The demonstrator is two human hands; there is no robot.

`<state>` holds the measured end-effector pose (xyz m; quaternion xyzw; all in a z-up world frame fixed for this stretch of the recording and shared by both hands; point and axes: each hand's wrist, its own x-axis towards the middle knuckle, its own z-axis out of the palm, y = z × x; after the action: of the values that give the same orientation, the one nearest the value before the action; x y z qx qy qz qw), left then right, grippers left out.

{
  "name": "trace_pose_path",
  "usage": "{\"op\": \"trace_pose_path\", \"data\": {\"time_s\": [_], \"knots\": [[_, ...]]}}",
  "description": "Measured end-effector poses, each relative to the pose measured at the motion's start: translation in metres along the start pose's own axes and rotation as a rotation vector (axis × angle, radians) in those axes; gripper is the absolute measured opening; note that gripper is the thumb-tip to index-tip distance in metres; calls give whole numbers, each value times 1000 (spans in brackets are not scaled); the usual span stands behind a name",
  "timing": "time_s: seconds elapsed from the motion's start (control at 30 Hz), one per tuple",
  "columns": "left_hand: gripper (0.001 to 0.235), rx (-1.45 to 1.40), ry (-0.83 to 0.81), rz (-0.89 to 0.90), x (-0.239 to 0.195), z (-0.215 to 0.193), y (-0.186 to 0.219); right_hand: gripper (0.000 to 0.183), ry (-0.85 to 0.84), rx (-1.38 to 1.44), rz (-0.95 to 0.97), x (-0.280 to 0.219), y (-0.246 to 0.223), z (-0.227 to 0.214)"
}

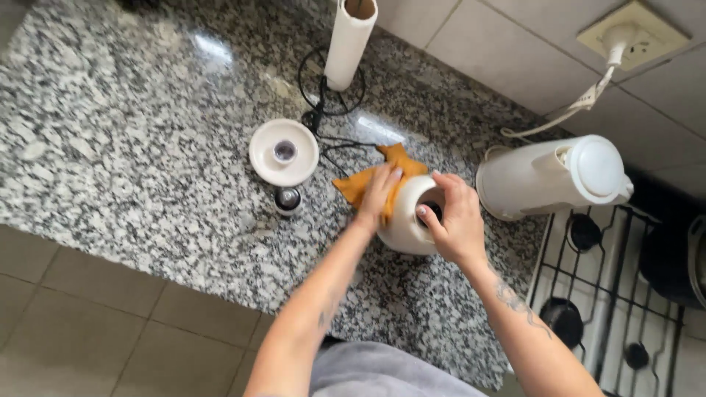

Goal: Cleaning a blender base and its components at the sink and wiping down the kitchen countertop with a cloth.

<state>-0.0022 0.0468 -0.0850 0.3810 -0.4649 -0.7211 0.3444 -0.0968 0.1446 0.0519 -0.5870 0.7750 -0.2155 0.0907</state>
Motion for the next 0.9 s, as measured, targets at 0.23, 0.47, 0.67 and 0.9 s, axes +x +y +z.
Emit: {"op": "trace_pose_path", "data": {"time_s": [0.23, 0.47, 0.67, 0.9], "knots": [[66, 361, 152, 489, -89, 9, 3, 64, 1, -1, -22, 1, -2, -4], [63, 490, 188, 421, -76, 2, -3, 65, 32, 2, -35, 3, -1, -1], [48, 478, 234, 548, -67, 0, -20, 67, 24, 7, -39, 0, 0, -1], [44, 462, 130, 177, -76, 0, 13, 69, 37, 6, -12, 3, -1, -5]]}}
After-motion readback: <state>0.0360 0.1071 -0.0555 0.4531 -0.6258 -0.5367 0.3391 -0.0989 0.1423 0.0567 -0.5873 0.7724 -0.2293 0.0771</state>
